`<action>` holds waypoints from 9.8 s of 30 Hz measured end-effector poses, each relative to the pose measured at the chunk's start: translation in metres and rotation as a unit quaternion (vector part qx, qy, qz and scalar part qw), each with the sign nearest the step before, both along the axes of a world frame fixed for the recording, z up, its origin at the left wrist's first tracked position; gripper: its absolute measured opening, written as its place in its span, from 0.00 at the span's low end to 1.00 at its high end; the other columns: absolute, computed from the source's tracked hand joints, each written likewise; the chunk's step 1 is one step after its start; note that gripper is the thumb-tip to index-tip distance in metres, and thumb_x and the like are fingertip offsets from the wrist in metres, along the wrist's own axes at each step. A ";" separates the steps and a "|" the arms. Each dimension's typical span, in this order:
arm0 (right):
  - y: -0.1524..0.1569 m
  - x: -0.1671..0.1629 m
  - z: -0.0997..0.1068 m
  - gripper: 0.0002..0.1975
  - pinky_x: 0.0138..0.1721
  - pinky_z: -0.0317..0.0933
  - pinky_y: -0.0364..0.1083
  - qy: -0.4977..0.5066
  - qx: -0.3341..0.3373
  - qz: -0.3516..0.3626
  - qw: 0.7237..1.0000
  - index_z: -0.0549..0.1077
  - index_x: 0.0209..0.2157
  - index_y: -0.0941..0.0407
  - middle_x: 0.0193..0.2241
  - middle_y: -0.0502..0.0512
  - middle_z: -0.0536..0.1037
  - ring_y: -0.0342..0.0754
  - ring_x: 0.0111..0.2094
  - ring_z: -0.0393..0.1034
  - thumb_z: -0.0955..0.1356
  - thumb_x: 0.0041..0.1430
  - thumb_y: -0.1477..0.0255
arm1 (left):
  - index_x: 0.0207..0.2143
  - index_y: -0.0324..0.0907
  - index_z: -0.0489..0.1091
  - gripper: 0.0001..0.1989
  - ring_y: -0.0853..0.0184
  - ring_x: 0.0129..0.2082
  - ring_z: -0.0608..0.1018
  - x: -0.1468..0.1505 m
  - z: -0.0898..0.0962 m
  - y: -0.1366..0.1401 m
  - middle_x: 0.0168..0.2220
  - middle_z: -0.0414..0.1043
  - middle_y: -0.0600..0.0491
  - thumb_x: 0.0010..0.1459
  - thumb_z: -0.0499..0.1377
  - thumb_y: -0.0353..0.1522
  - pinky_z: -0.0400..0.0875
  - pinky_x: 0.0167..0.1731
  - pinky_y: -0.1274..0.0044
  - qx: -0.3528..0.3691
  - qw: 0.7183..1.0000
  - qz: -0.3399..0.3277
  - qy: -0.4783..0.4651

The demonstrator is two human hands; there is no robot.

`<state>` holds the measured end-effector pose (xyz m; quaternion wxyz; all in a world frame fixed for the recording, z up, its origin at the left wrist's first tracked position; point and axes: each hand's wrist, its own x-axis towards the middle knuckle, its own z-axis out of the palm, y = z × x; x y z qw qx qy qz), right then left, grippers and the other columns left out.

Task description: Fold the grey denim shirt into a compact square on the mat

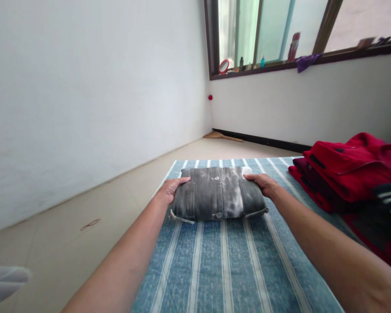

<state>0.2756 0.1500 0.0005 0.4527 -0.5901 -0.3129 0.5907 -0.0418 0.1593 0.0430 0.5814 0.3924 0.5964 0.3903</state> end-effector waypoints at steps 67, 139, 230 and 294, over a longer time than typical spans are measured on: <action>-0.355 -0.029 -0.005 0.12 0.27 0.44 0.47 -0.700 0.391 0.047 0.595 0.64 0.25 0.53 0.23 0.52 0.67 0.49 0.25 0.58 0.63 0.48 0.86 | 0.59 0.32 0.61 0.30 0.50 0.63 0.60 0.088 -0.018 -0.319 0.62 0.57 0.36 0.59 0.56 0.42 0.61 0.58 0.59 0.389 0.653 -0.098 0.643; -0.357 -0.046 0.001 0.10 0.28 0.47 0.48 -0.737 0.332 0.064 0.585 0.64 0.26 0.54 0.26 0.53 0.68 0.50 0.27 0.61 0.64 0.53 0.84 | 0.27 0.40 0.72 0.15 0.63 0.26 0.77 0.015 0.018 -0.280 0.24 0.75 0.53 0.36 0.71 0.34 0.71 0.24 0.78 0.047 0.988 0.039 0.141; -0.312 0.032 -0.011 0.39 0.48 0.62 0.54 -0.445 0.094 0.106 0.884 0.70 0.55 0.58 0.46 0.62 0.78 0.62 0.50 0.70 0.67 0.46 0.48 | 0.35 0.38 0.68 0.19 0.66 0.22 0.75 0.013 0.011 -0.312 0.21 0.72 0.55 0.39 0.66 0.33 0.68 0.22 0.78 0.068 0.992 0.040 0.097; -0.270 -0.004 0.126 0.19 0.19 0.45 0.39 -0.294 0.224 0.380 0.848 0.67 0.22 0.56 0.18 0.44 0.58 0.37 0.19 0.50 0.63 0.55 0.55 | 0.40 0.36 0.72 0.28 0.53 0.37 0.80 0.042 0.018 -0.314 0.40 0.77 0.41 0.41 0.72 0.44 0.75 0.26 0.74 0.080 0.994 0.003 -0.072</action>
